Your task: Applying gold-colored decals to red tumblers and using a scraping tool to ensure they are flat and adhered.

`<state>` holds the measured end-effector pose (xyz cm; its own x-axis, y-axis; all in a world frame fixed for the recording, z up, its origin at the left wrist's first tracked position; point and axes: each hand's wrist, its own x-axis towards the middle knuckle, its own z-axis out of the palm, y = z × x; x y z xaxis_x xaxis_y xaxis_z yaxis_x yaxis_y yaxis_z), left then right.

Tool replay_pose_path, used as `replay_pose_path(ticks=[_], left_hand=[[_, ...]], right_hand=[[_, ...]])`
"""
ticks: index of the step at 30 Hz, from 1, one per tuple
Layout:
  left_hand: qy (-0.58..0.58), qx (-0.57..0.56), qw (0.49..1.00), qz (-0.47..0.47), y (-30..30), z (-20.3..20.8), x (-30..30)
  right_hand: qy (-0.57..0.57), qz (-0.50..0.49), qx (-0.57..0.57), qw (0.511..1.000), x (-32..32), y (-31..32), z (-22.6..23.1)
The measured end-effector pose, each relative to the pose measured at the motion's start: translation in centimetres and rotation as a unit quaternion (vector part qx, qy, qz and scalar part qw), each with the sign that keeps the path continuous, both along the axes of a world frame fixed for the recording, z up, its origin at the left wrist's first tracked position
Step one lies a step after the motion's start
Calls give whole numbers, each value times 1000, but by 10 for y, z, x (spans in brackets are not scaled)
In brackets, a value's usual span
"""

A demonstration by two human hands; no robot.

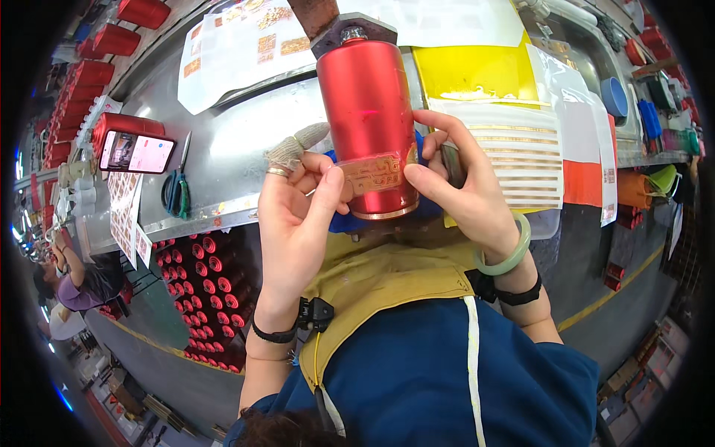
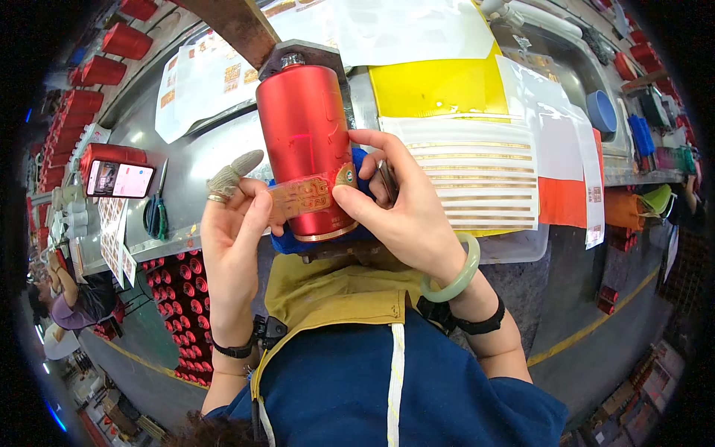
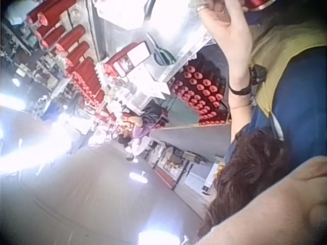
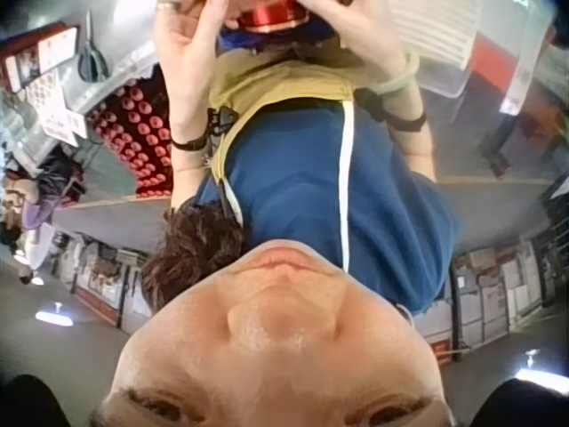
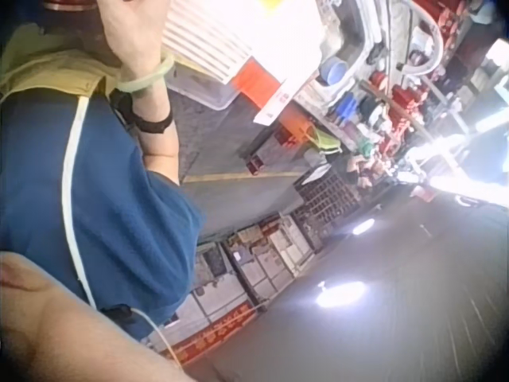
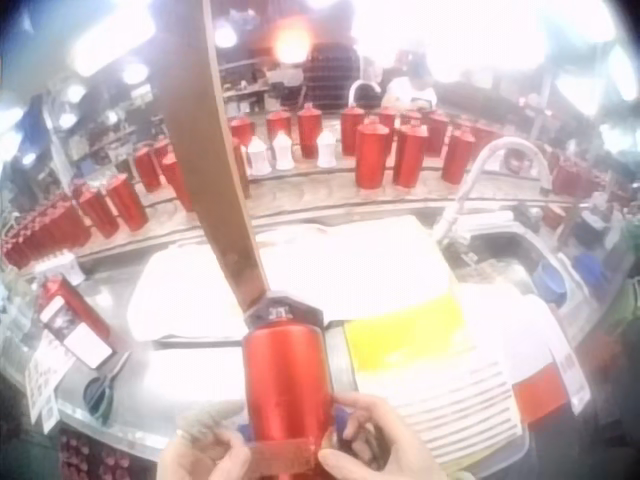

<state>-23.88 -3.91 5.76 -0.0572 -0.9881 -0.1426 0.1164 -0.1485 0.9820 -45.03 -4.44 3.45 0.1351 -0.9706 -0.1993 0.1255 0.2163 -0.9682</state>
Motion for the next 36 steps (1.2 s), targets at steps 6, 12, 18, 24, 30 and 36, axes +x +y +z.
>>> replay_pose_path(ticks=[6, 12, 18, 24, 30, 36], left_hand=[[45, 46, 998, -2, -2, -4, 6], [33, 47, 998, -2, -2, -9, 6], [41, 53, 998, -10, -3, -7, 6], [44, 54, 998, -8, -2, -7, 6], [39, 54, 998, -14, -2, -5, 6], [40, 60, 997, -9, -3, -8, 6]], right_hand=[[12, 8, 16, 1000, -1, -5, -1], [21, 16, 7, 1000, -3, -7, 0], [16, 17, 13, 1000, -2, -7, 1], [11, 16, 12, 1000, -2, -7, 4], [-3, 13, 18, 1000, -2, -7, 2], [-1, 10, 18, 1000, -1, -7, 2]])
